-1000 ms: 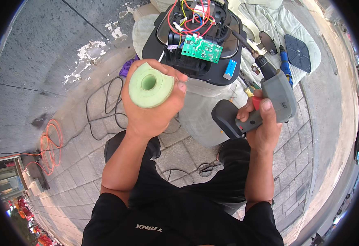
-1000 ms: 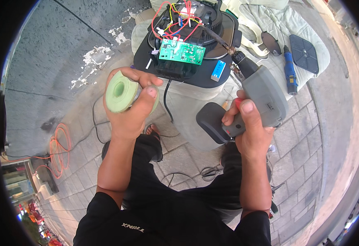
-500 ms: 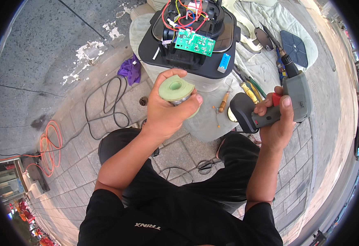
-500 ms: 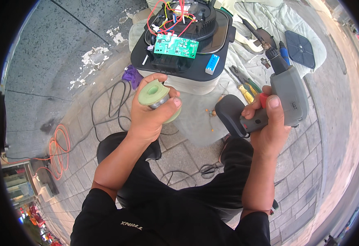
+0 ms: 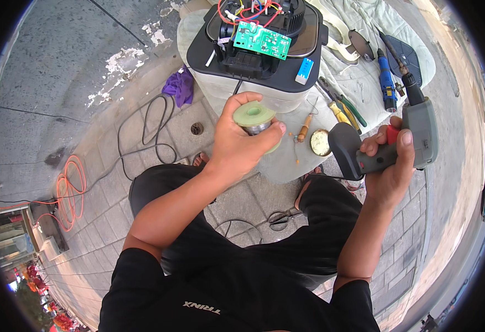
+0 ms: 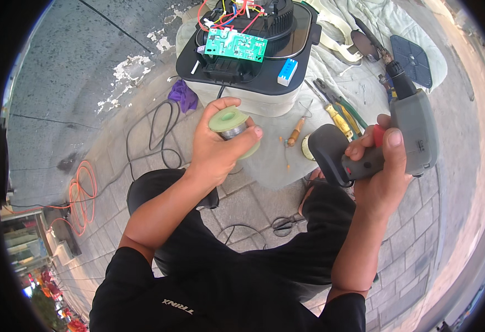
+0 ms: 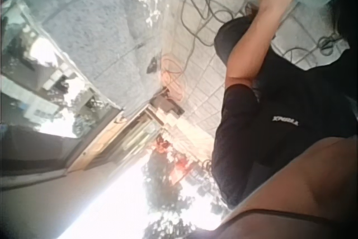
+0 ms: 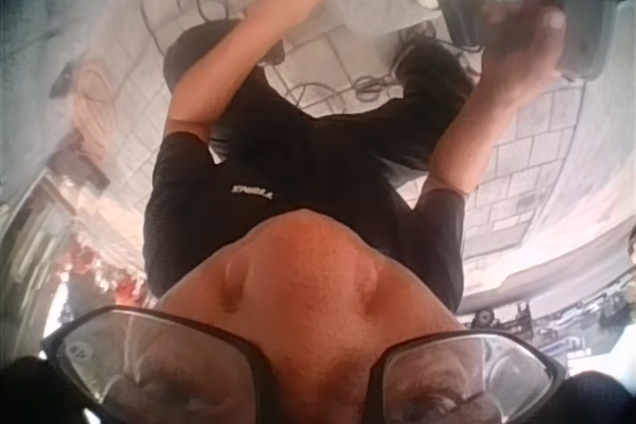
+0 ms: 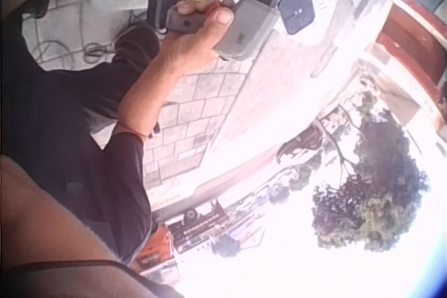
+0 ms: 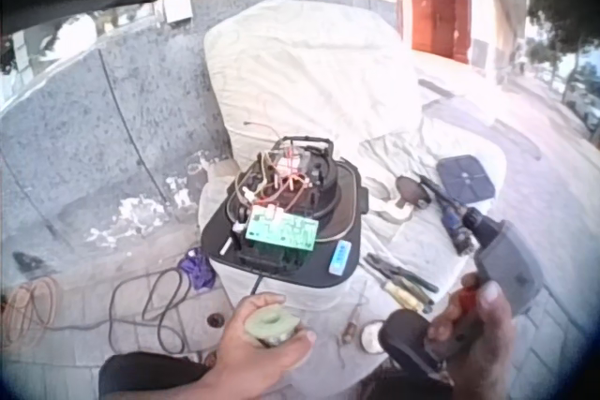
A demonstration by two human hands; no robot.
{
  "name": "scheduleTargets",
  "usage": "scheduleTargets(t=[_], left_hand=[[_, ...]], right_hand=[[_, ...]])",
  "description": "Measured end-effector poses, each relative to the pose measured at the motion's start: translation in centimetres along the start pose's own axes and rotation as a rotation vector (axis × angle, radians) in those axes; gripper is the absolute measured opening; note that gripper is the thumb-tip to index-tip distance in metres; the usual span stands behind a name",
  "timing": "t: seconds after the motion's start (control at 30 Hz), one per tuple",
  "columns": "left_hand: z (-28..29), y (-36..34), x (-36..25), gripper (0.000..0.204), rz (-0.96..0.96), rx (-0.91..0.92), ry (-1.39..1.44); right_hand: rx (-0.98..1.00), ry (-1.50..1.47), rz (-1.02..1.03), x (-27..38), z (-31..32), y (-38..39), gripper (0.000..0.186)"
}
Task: The person solders a green circuit board using a soldering iron and solder wire. They repeatedly apply solder to various points on the board while holding it in one hand and the iron in the other.
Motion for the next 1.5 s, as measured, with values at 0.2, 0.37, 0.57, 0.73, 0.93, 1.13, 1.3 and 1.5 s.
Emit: scheduleTargets(t=[0.2, 0.37, 0.57, 0.73, 0.93, 1.13, 1.3, 1.5], left_hand=[[-0.3, 0.3, 3.0, 0.058, -0.195, 0.037, -0.107], [-2.3, 0.1, 4.6, 0.061, -0.339, 0.118, -0.226], [-0.4, -0.7, 7.9, 0.068, -0.375, -0.01, -0.422], [0.6, -1.2, 8.9, 0.077, -0.375, -0.028, -0.729], [0.2, 0.4, 6.5, 0.078, -0.349, 0.063, -0.716], [-1.1, 2.4, 3.6, 0.069, -0.597, 0.162, -0.89], [-1.4, 2.6, 2.1, 0.053, -0.641, 0.21, -0.823], [-4.0, 5.1, -2.5, 0.047, -0.703, 0.301, -0.617]], right_hand=[[0.023, -0.005, 0.029, 0.2, 0.2, -0.6, 0.045], [0.008, -0.006, 0.011, 0.7, 0.6, -0.5, 0.045], [0.013, -0.021, 0.036, 1.2, 1.2, -0.6, 0.046], [-0.007, -0.01, 0.022, 1.8, 0.8, -0.1, 0.046], [0.034, -0.045, -0.012, 1.0, -0.3, -0.2, 0.042], [0.143, -0.186, -0.089, 0.2, -1.5, 0.2, 0.038], [0.204, -0.221, -0.076, -0.3, -2.2, 0.4, 0.038], [0.239, -0.111, -0.014, -0.2, -3.0, 0.5, 0.035]])
Point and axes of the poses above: each hand's wrist, its own y-axis away from the middle knuckle, its own z-axis out of the back of the hand, x = y × z, the point moved 9 cm from there along -y, towards the middle knuckle, and after that the axes turned 5 degrees about y, right-handed, at the moved point
